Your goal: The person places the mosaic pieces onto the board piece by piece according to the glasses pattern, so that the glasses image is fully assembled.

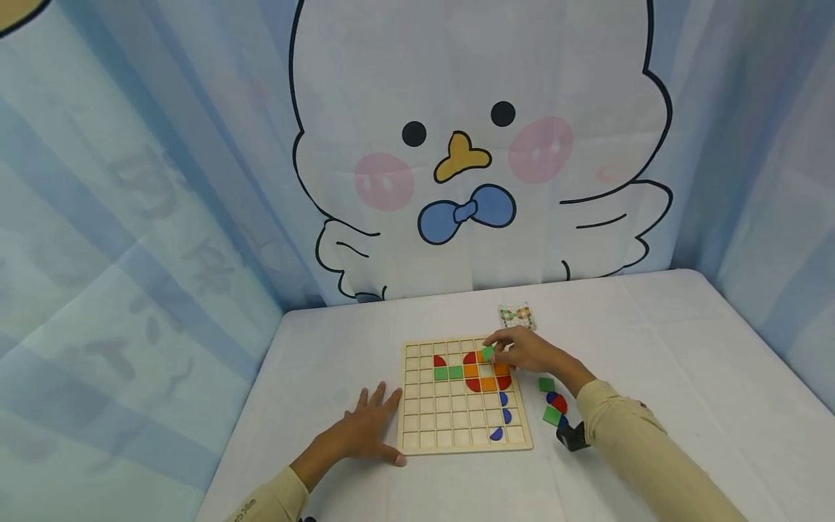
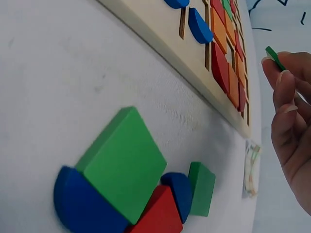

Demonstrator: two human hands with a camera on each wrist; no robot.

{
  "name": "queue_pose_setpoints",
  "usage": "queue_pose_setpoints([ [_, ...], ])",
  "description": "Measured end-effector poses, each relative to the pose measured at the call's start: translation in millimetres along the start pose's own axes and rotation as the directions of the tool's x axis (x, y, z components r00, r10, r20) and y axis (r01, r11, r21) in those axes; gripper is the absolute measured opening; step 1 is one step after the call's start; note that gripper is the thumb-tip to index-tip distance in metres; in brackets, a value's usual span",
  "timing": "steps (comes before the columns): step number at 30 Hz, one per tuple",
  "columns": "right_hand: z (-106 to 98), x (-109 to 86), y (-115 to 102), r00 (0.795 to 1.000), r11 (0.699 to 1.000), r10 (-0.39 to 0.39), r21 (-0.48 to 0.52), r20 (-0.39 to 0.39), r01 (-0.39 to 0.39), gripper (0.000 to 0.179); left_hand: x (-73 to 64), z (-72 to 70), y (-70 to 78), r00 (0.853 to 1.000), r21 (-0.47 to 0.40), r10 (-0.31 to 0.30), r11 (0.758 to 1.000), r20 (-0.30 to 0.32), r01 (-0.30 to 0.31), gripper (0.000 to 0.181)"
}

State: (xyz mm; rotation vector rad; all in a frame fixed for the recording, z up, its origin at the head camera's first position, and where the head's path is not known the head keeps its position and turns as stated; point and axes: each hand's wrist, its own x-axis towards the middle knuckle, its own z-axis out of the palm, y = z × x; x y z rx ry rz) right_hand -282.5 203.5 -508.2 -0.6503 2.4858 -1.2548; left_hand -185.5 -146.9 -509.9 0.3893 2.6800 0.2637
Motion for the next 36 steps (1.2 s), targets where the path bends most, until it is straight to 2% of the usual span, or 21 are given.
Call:
queue_pose_setpoints([
  [3,4,4.5,-6,1.0,1.0,-0.003,0.03,0.0,0.003,0.036,0.6,0.7,-0.8,1.0,-0.002,0.002,1.0,0.001,-0.002,0.119],
  [10,19,18.3,-17,0.998,0.999,-0.043,0.013,-0.053,0.043,0.028,2.0,2.7,-2.2,1.0,0.002,-0.003,1.0,-0.003,0.003,0.12],
  [16,35,32.5,-22,0.997,0.997,-0.056,0.046,-0.052,0.058,0.026,2.8,1.9,-1.6,1.0,0.001,-0.014,1.0,0.007,0.014,0.12],
  [21,47,41.2,-27,0.998,0.999,-0.043,0.032,-0.054,0.044,0.024,2.5,2.6,-2.3,1.0,0.004,-0.014,1.0,0.008,0.014,0.119],
  [28,57,48.6,-36,0.999,0.997,-0.044,0.064,-0.022,0.045,0.028,4.0,3.8,-3.1,1.0,0.006,-0.012,1.0,0.016,0.012,0.119],
  [36,70,61.7,-40,1.0,0.995,0.014,0.098,-0.009,-0.013,0.028,3.6,3.1,-4.0,1.0,0.004,-0.009,1.0,0.015,0.009,0.119],
])
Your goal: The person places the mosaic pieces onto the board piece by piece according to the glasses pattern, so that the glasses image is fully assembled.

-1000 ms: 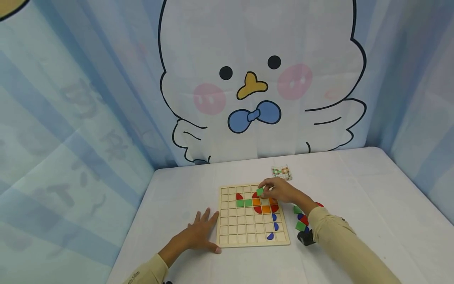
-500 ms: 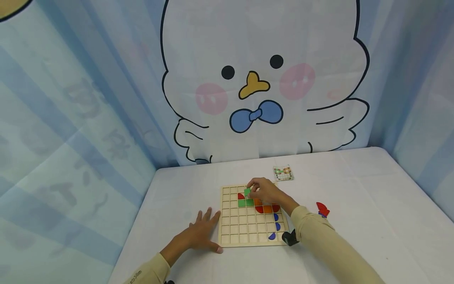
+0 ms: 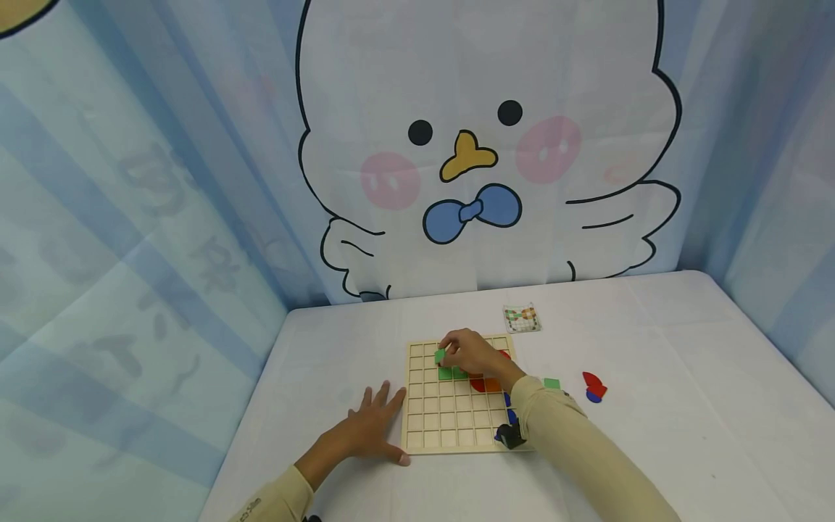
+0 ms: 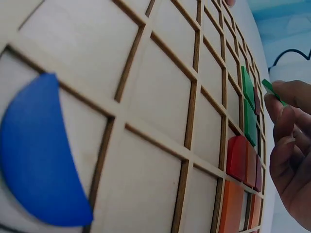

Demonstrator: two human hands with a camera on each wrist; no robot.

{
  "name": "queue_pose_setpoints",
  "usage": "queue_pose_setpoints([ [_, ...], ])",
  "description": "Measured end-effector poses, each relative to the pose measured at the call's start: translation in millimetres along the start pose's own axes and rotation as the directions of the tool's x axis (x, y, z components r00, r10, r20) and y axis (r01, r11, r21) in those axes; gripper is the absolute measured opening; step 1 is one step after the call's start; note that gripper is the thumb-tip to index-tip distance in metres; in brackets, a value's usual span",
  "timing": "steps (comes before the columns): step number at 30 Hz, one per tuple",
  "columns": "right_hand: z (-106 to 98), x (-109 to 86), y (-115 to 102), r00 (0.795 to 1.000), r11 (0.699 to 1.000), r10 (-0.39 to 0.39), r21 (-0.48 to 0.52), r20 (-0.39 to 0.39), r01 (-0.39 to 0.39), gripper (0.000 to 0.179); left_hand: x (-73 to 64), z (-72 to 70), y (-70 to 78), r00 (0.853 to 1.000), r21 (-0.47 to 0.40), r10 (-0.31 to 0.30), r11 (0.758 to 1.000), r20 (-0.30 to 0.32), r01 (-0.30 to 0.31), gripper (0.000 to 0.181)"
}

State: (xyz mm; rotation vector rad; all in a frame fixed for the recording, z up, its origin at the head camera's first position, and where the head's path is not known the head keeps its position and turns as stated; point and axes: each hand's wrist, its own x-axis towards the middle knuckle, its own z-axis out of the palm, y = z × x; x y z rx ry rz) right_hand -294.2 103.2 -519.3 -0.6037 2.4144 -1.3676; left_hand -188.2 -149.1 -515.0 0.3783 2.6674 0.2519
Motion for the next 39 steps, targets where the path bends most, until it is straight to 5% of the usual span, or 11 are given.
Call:
queue_pose_setpoints([
  [22,23,21.6,-5,0.997,0.944,-0.004,-0.328,-0.082,-0.023,0.018,-0.4,-0.5,0.0,1.0,0.003,0.008,1.0,0.012,-0.008,0.119],
  [39,23,26.1,-12,0.996,0.913,0.053,-0.401,-0.078,-0.08,0.017,3.6,3.9,-3.6,1.0,0.01,0.01,1.0,0.006,-0.01,0.12],
])
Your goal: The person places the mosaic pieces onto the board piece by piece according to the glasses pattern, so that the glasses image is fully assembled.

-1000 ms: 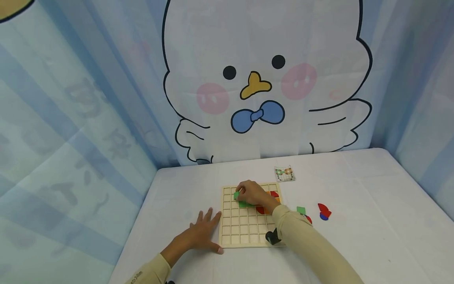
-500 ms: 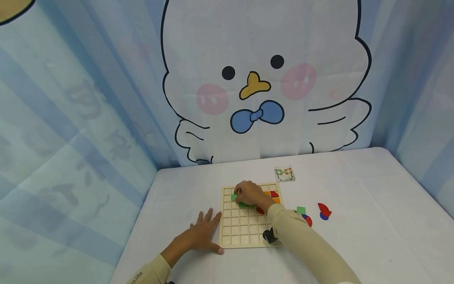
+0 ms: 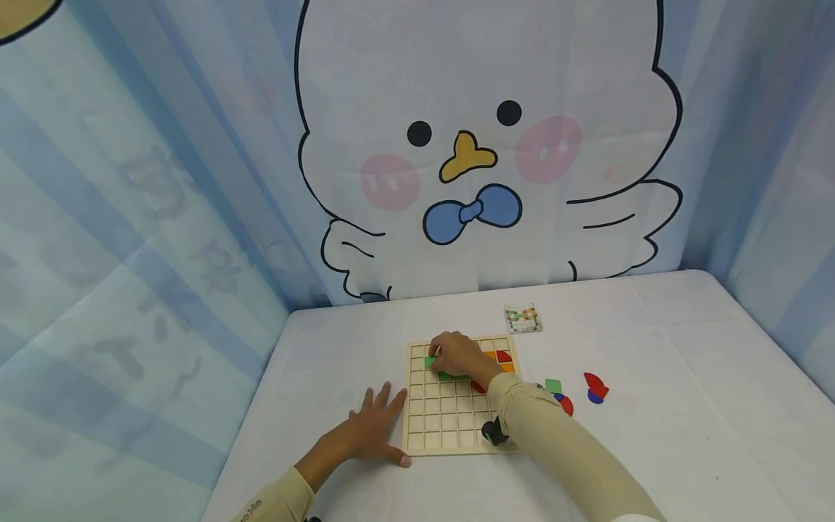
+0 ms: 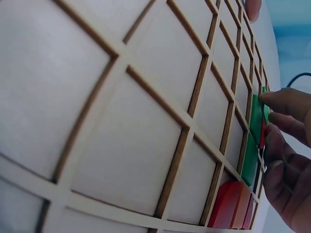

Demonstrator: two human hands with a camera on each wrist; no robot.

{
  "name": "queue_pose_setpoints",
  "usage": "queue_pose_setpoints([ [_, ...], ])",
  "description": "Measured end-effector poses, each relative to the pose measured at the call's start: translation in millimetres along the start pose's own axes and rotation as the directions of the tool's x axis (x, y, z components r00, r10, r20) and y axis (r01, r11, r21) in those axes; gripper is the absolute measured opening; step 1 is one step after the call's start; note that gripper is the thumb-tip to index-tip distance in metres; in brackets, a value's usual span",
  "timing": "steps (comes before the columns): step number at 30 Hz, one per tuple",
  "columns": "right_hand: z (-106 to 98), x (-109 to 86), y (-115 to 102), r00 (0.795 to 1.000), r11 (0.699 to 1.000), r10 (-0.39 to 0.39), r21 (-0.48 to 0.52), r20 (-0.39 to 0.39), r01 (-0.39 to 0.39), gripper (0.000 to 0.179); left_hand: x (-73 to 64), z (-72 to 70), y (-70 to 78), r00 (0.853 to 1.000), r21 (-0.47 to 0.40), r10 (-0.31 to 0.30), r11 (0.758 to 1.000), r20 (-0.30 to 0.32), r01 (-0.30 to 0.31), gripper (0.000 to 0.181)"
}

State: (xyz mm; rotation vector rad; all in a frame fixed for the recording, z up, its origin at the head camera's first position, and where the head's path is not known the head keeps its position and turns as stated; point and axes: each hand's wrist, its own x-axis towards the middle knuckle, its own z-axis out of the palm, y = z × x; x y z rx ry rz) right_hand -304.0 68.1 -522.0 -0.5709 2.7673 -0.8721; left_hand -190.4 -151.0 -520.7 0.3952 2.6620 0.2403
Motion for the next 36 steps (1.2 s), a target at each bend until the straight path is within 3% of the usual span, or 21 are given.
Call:
queue_pose_setpoints([
  [4,0,-1.6,0,1.0,1.0,-0.022,-0.006,-0.002,0.022,0.017,0.1,0.9,-0.4,1.0,-0.004,-0.002,1.0,0.0,0.002,0.12],
  [9,-9,-8.0,6,0.993,0.991,-0.111,0.072,0.028,0.109,0.022,1.0,2.7,-1.0,1.0,-0.004,0.003,1.0,-0.006,-0.003,0.12],
  [14,-27,-18.9,21,0.98,0.965,-0.194,0.187,0.042,0.184,0.028,-0.2,1.6,-0.8,1.0,-0.014,-0.002,1.0,-0.004,0.002,0.12],
  [18,-43,-30.9,39,0.979,0.961,-0.204,0.19,0.006,0.199,0.027,-2.2,0.5,0.3,1.0,-0.028,-0.007,1.0,-0.007,0.007,0.119],
  [21,-54,-42.6,56,0.986,0.969,-0.168,0.178,-0.022,0.169,0.025,-3.8,-0.1,2.0,1.0,-0.033,-0.007,0.999,-0.009,0.007,0.12],
  [27,-75,-69.2,87,0.999,0.98,-0.028,0.197,-0.018,0.031,0.03,-6.7,-2.9,4.6,1.0,-0.03,-0.011,0.999,-0.005,0.011,0.119],
  [36,-102,-110.8,121,0.994,0.982,0.111,0.152,0.021,-0.113,0.031,-6.4,-3.3,3.0,1.0,-0.028,-0.009,1.0,-0.008,0.009,0.119],
])
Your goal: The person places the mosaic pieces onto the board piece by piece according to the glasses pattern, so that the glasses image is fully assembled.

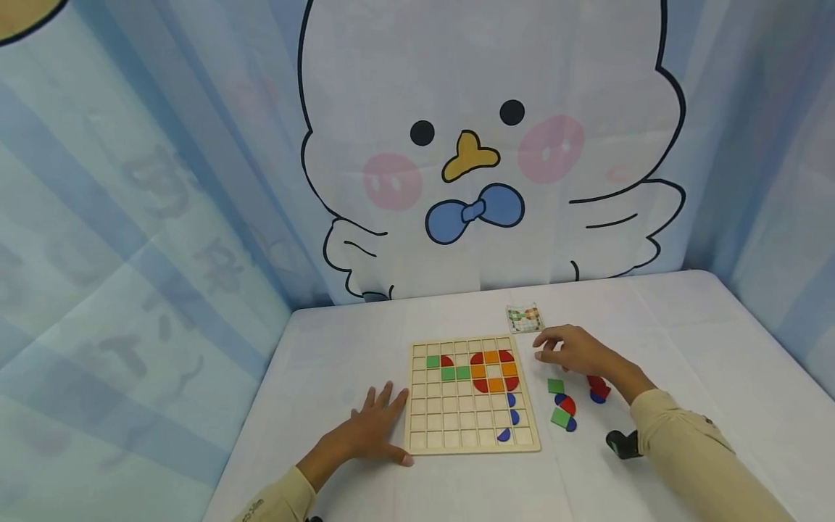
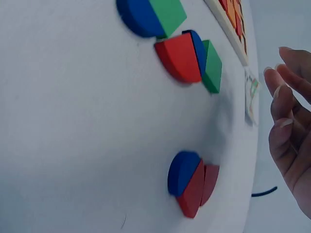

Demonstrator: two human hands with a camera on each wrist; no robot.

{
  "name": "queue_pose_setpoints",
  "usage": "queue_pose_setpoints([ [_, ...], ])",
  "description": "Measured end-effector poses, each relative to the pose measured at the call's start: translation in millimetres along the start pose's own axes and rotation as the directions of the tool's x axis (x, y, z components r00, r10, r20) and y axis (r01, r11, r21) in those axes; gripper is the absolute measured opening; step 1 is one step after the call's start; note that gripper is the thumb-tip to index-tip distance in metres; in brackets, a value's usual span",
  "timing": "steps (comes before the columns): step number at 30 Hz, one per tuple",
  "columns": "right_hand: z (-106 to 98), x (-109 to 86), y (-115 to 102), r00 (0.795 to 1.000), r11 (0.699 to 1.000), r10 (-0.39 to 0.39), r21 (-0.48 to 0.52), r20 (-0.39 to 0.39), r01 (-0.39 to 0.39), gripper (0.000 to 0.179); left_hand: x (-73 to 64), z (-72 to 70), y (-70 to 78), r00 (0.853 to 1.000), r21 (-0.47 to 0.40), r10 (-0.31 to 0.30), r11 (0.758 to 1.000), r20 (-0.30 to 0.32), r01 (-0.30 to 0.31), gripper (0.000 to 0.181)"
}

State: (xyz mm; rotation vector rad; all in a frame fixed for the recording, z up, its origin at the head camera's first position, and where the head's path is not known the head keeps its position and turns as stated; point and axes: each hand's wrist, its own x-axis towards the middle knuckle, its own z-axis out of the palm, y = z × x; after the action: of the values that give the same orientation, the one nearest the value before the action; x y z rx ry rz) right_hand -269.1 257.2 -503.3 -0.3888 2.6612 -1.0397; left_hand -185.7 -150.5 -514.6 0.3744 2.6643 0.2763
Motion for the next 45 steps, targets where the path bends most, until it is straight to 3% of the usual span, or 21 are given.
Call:
queue_pose_setpoints([
  [7,-18,-26.6,15,1.0,0.994,0.02,-0.109,-0.01,-0.021,0.029,1.0,1.2,-1.2,1.0,0.009,0.008,1.0,-0.008,-0.008,0.119],
  [15,-28,-45.1,31,0.992,0.978,0.124,-0.174,0.028,-0.118,0.028,1.4,1.5,-2.1,1.0,0.001,0.008,1.0,-0.003,-0.008,0.119],
  [27,-24,-54.3,46,0.987,0.956,0.151,-0.247,-0.046,-0.158,0.026,0.1,-0.8,-0.3,1.0,0.019,0.003,1.0,-0.002,-0.002,0.119],
  [33,-21,-53.2,47,0.983,0.957,0.179,-0.222,-0.05,-0.186,0.031,-0.5,-0.8,0.3,1.0,0.019,0.011,1.0,-0.008,-0.011,0.119],
  [45,-11,-54.1,46,0.996,0.986,0.076,-0.146,-0.042,-0.082,0.027,-4.1,-4.3,3.5,1.0,0.014,0.0,1.0,-0.003,0.0,0.117],
])
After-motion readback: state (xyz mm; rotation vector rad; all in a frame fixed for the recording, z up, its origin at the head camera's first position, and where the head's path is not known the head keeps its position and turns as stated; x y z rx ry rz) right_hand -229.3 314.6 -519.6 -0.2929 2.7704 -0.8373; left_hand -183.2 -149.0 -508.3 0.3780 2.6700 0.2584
